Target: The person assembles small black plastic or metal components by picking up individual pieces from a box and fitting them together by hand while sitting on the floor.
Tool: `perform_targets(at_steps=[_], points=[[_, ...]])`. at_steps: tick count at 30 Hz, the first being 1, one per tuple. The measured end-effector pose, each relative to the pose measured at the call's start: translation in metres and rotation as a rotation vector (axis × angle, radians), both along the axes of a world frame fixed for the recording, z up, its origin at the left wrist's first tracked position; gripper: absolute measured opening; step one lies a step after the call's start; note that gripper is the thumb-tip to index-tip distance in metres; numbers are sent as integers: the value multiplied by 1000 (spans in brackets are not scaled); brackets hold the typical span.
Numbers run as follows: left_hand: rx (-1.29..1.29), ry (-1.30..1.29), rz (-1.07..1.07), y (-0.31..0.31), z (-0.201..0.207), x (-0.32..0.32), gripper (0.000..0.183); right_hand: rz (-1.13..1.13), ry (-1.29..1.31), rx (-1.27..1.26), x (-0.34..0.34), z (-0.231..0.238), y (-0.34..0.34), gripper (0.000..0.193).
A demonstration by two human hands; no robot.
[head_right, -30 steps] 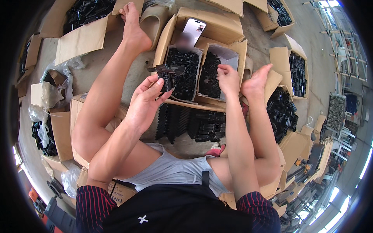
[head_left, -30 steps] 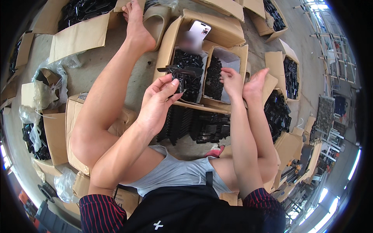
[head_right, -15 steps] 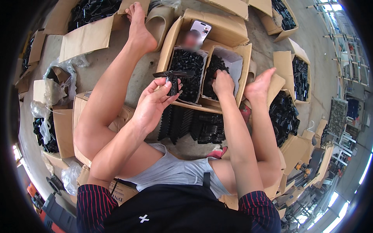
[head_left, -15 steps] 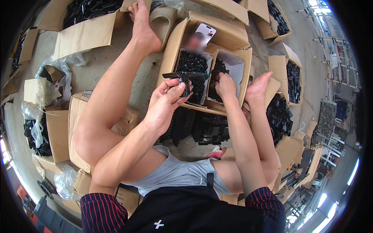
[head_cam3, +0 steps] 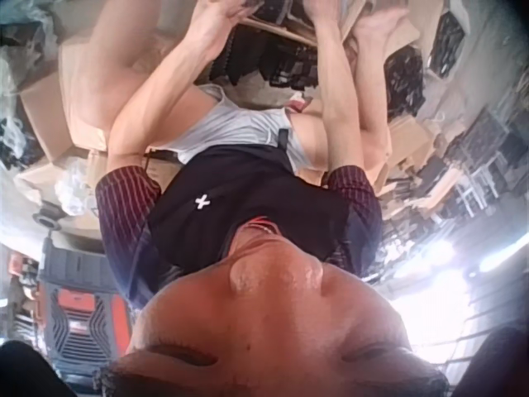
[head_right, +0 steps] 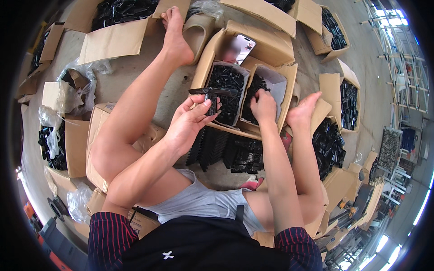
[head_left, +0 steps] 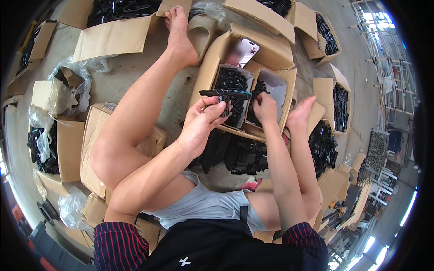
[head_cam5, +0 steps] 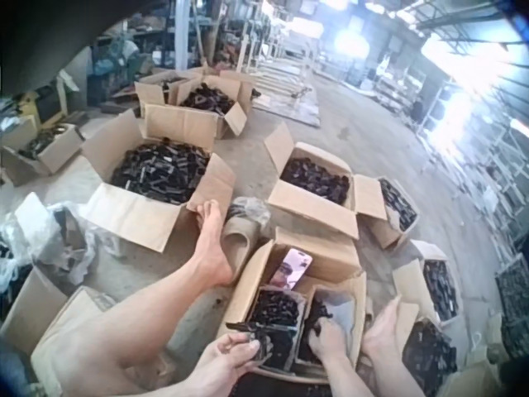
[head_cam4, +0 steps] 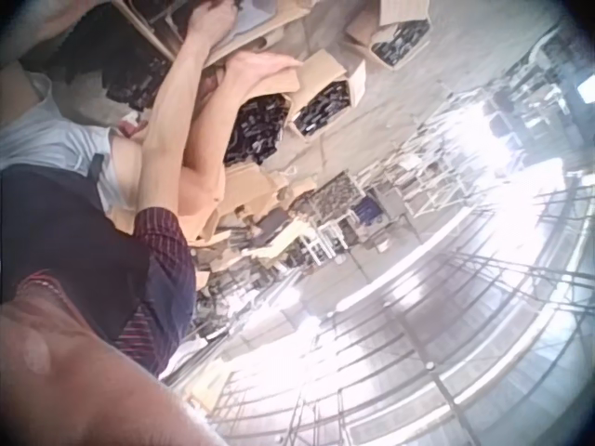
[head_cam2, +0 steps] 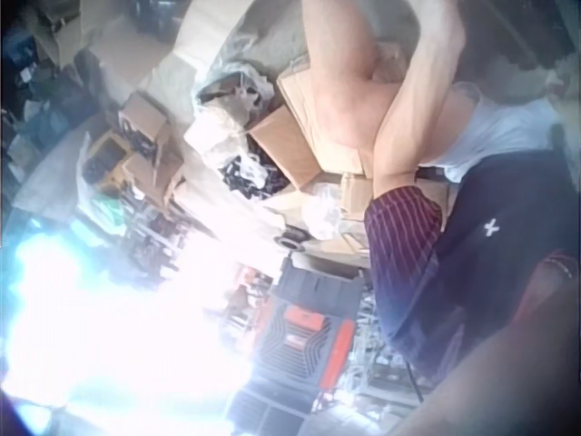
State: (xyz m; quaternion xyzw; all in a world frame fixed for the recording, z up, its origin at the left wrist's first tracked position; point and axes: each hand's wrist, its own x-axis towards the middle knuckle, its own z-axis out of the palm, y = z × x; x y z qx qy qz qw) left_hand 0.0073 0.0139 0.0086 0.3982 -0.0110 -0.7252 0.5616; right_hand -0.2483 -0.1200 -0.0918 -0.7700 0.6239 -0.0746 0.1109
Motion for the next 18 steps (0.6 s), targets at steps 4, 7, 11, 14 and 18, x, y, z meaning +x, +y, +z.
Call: perform_targets(at_steps=[4, 7, 11, 14, 18], points=[[0, 6, 34, 4, 3, 4, 14, -266, -647, 70, 18, 32, 18, 11], [-3, 5, 36, 4, 0, 4, 15, -321, -1225, 190, 32, 58, 45, 15], [15, -59, 70, 11, 7, 8, 17, -289, -1397, 364, 81, 102, 80, 27], [-6, -62, 52, 6, 2, -2, 20, -336, -1429, 463, 92, 97, 95, 20], [-31, -102, 79, 9, 4, -1, 25, -358, -1483, 402, 119, 97, 99, 17]])
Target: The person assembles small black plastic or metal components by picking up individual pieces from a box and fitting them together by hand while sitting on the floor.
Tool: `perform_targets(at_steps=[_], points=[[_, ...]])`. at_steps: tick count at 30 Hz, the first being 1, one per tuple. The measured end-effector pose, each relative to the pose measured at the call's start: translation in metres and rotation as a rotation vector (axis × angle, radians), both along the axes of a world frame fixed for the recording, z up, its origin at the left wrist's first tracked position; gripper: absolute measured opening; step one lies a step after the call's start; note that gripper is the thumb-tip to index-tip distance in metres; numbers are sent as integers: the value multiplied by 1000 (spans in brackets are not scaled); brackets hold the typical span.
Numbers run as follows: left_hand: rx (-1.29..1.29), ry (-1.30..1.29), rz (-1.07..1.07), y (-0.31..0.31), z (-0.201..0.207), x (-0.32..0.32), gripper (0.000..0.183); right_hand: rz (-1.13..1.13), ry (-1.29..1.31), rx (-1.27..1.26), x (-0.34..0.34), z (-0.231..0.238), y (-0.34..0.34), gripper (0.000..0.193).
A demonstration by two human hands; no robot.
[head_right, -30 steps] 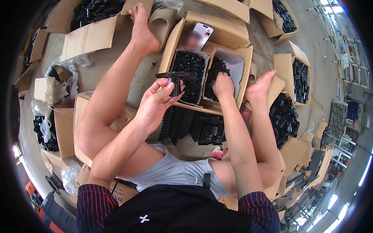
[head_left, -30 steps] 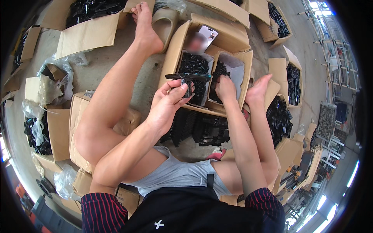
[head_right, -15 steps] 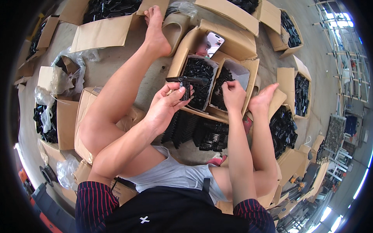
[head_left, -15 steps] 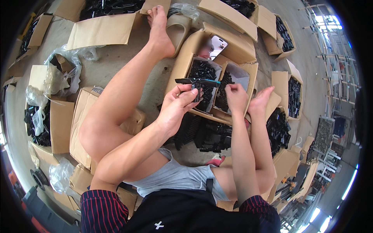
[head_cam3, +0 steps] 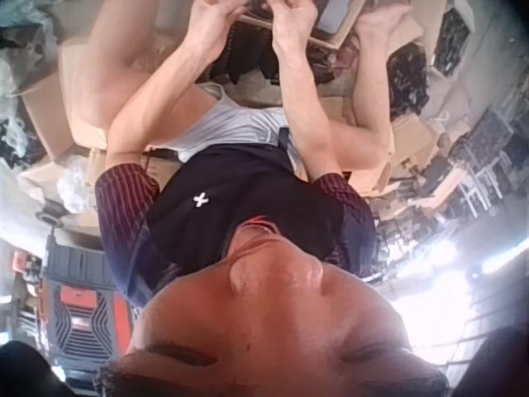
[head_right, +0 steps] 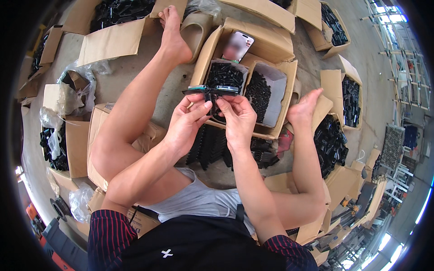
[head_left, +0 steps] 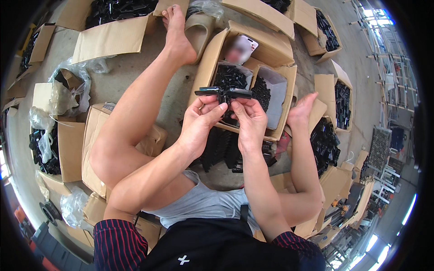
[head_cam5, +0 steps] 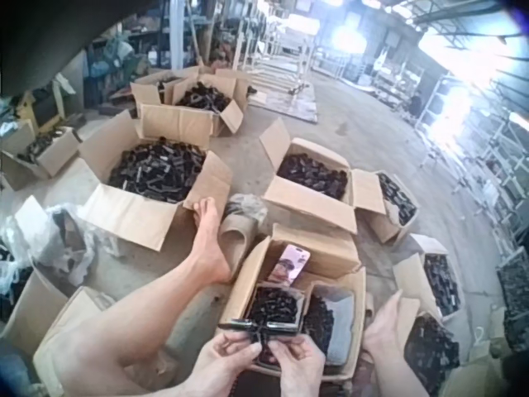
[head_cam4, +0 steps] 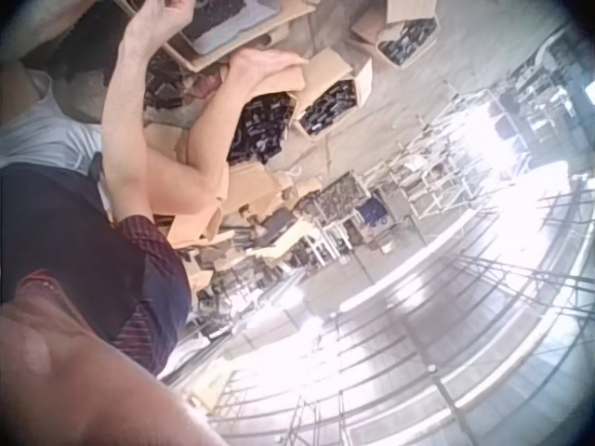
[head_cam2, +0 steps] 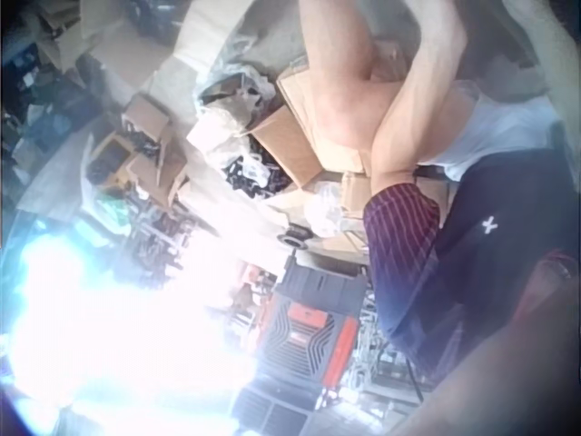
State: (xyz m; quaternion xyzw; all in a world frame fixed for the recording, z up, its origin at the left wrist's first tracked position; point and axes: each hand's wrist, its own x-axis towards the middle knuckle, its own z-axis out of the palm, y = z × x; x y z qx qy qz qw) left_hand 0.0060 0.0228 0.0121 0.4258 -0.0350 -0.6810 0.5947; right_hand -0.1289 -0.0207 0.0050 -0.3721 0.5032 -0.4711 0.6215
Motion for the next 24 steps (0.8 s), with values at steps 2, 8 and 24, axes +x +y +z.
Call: perform_targets(at_steps=[2, 8, 24], points=[[-7, 18, 41, 0, 0, 0, 27, -36, 12, -31, 7, 1, 0, 17], [-42, 3, 74, 1, -1, -2, 28, -131, -112, 9, 12, -7, 7, 19], [-102, -51, 126, 3, -4, -7, 27, -259, 234, -323, 35, -14, 22, 11]])
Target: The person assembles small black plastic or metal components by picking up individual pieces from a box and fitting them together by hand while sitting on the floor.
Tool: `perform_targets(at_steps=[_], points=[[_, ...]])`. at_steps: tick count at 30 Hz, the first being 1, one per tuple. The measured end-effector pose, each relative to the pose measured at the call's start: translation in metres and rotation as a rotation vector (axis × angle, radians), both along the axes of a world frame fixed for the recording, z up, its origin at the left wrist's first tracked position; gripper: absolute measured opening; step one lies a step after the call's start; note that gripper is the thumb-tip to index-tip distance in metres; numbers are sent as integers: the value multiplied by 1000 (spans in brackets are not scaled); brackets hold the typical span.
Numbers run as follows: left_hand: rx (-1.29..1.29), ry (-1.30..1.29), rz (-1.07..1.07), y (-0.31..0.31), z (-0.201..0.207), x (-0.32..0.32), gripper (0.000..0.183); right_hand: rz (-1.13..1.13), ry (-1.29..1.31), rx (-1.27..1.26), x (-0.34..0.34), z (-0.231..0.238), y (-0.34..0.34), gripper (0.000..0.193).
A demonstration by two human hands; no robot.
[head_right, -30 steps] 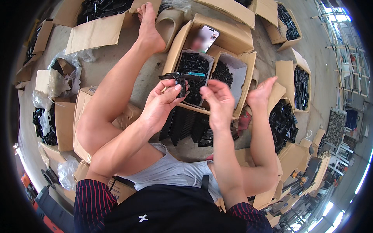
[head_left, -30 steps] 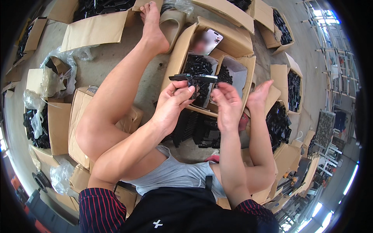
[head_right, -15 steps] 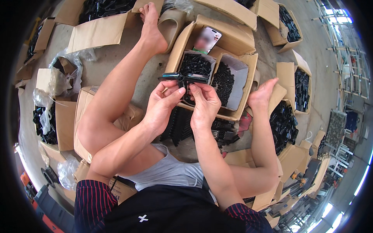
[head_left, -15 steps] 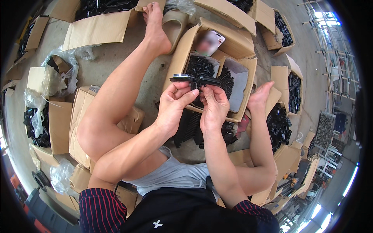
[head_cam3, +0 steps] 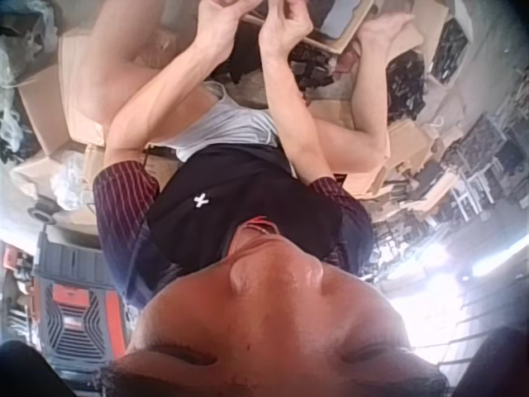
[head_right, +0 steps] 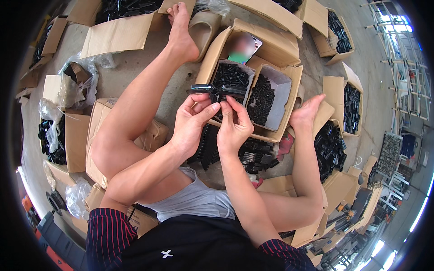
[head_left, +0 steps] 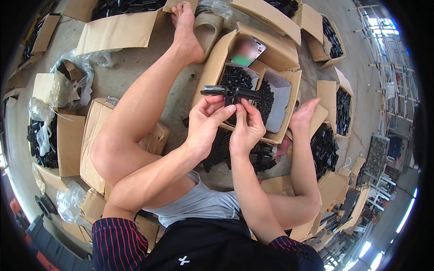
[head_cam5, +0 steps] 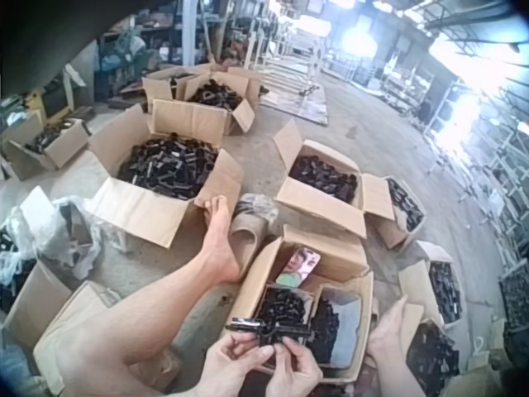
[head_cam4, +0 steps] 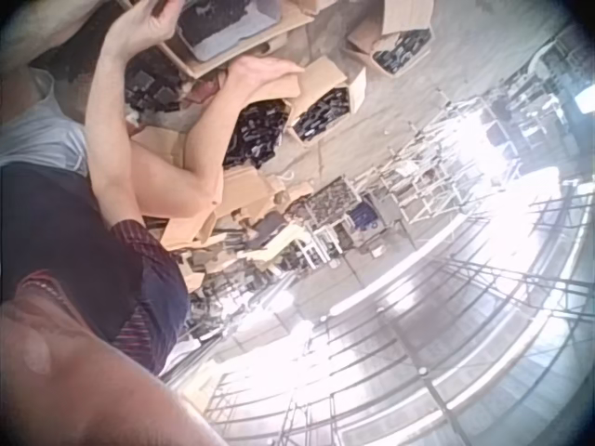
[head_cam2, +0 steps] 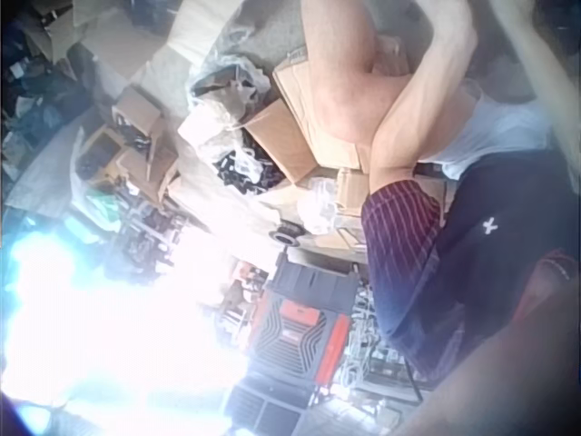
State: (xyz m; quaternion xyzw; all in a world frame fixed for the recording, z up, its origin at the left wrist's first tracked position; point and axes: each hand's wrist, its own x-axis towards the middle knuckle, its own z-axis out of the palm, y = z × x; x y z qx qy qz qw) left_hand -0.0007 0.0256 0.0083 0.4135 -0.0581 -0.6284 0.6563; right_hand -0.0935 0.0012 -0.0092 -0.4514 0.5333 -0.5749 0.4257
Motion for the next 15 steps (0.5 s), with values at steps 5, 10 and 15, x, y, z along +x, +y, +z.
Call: perform_targets(at_steps=[5, 10, 15], points=[[3, 12, 10, 0, 1, -1, 26, 59, -51, 37, -4, 4, -2, 15], [-2, 15, 14, -1, 1, 0, 27, 101, -169, 141, -4, 8, -6, 16], [-1, 23, 7, 0, 2, 0, 28, 111, -237, 227, -7, 7, -7, 15]])
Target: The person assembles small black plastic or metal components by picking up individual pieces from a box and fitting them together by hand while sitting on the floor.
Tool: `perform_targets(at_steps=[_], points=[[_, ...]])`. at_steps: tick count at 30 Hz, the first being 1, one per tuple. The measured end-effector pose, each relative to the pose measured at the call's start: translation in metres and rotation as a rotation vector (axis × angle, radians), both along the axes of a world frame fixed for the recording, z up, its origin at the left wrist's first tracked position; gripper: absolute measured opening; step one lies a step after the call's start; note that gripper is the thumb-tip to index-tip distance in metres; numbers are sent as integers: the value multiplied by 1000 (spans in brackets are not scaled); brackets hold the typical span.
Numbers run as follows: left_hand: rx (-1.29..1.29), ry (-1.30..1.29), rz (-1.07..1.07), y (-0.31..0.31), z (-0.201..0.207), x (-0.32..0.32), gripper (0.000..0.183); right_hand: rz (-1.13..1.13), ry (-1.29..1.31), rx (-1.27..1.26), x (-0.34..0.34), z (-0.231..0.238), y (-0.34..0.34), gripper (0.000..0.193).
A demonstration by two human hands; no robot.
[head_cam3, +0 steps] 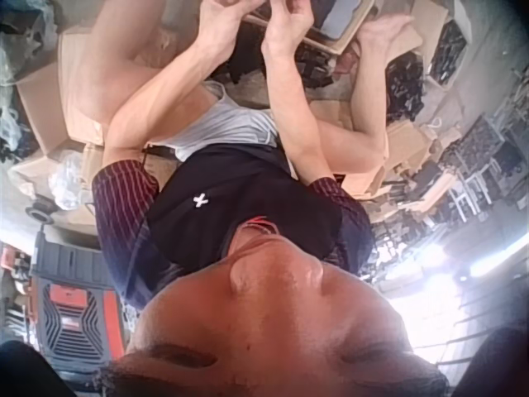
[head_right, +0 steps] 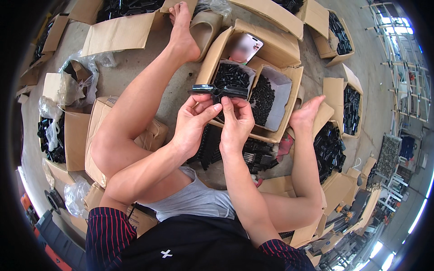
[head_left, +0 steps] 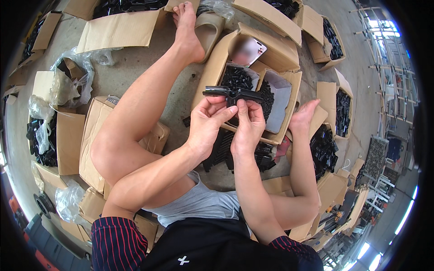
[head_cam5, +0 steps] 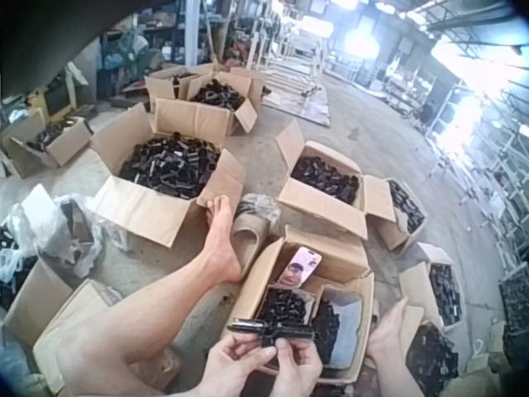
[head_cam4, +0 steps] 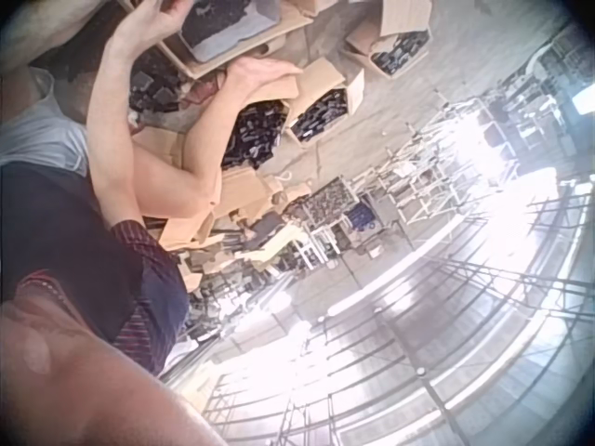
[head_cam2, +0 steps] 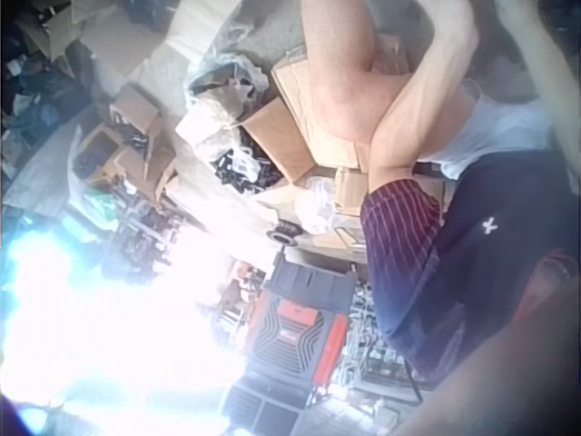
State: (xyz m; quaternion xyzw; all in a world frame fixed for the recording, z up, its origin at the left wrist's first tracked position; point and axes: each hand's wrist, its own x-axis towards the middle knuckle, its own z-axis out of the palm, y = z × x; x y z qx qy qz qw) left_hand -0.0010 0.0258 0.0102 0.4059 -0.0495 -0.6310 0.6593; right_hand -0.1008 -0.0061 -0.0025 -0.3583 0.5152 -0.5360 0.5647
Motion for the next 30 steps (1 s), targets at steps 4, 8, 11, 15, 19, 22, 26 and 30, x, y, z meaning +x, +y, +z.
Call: perform_targets(at_steps=[4, 8, 11, 15, 19, 22, 26, 30], points=[[-6, 4, 5, 0, 1, -1, 28, -24, -20, 39, 6, 9, -1, 15], [-15, -8, 2, 1, 1, 0, 28, -11, 62, 42, 1, 2, -2, 14], [15, -14, -23, 0, 2, 0, 28, 6, 97, -52, -1, 2, -4, 15], [-13, 3, -17, 1, 2, -1, 27, 104, 28, -44, -9, 9, -3, 21], [-20, 3, -18, 1, 2, -1, 27, 105, 63, -89, -10, 7, 0, 18], [-22, 1, -21, 2, 2, -2, 28, 88, 96, -109, -12, 7, -2, 11], [-36, 2, -15, 1, 4, -2, 28, 45, 1, -31, -6, 24, -3, 7], [-31, -7, -18, 2, 1, -2, 28, 42, 69, -67, -8, 9, 0, 13]])
